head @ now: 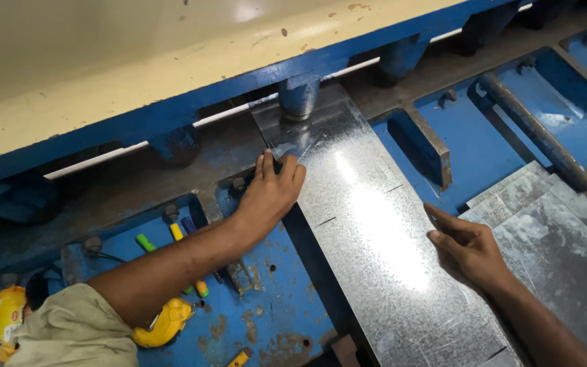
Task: The person positions a rectangular metal sheet under a guillotine-style shear and cuts it into smaller pieces. They repeatedly align the sheet, operate the machine to sever sections, and remove the cut pieces to a nearby stack.
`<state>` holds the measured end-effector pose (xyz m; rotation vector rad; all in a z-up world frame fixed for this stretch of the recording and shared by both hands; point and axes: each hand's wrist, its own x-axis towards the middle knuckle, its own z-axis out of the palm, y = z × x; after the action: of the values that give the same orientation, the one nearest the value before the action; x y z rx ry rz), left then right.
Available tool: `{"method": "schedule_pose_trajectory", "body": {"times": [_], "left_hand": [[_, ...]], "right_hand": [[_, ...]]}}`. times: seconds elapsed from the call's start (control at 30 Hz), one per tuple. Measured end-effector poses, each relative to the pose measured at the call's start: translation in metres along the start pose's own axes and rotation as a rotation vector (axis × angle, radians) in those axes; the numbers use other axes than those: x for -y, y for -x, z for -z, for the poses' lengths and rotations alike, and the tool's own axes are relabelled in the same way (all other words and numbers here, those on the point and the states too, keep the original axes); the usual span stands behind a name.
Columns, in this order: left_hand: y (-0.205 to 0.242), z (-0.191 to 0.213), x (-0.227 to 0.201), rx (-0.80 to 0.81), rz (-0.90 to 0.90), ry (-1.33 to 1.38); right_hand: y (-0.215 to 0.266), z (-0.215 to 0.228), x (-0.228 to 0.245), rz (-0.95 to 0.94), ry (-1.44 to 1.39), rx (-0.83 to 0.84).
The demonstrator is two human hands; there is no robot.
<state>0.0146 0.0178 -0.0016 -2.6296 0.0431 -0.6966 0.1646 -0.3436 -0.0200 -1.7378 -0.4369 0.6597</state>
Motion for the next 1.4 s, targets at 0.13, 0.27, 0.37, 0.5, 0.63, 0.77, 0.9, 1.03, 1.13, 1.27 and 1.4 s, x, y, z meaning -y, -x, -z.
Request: {"method": "schedule_pose_trajectory", "body": {"times": [0.13,0.27,0.37,0.5,0.63,0.77,0.9,1.03,1.13,1.27,1.4], "left_hand": [[-0.001,0.0,0.0,-0.02,0.0,0.001],[0.0,0.0,0.0,-0.036,-0.004,-0.005],[0.0,-0.001,-0.001,-0.046,-0.004,-0.056],[0.002,-0.002,-0.002,-0.101,0.053,-0.04],[0.003,0.0,-0.002,-0.12,0.038,-0.113],[0.008,0.007,-0.006,-0.085,-0.017,-0.197],[0.01,0.01,-0.011,-0.11,-0.037,-0.198],[0.01,0.01,-0.012,-0.15,-0.049,-0.173],[0.01,0.01,-0.011,-0.14,-0.062,-0.181],[0.01,0.009,-0.01,-0.137,-0.083,-0.122],[0.012,0.005,-0.01,-0.128,-0.115,-0.131]], "right_hand": [[0.0,0.001,0.002,-0.044,0.013,-0.005],[0.002,-0.001,0.007,-0.038,-0.01,0.017],[0.003,-0.004,0.013,-0.076,0.054,-0.015],[0.003,-0.009,0.019,-0.11,0.086,-0.057],[0.004,-0.009,0.02,-0.119,0.098,-0.065],[0.003,-0.007,0.017,-0.069,0.088,-0.015],[0.005,-0.004,0.014,-0.073,0.07,-0.01],[0.004,-0.004,0.016,-0.069,0.108,-0.01],[0.005,-0.004,0.017,-0.082,0.093,-0.004],[0.004,-0.004,0.017,-0.079,0.091,-0.001],[0.002,-0.004,0.011,-0.049,0.068,0.003]]}}
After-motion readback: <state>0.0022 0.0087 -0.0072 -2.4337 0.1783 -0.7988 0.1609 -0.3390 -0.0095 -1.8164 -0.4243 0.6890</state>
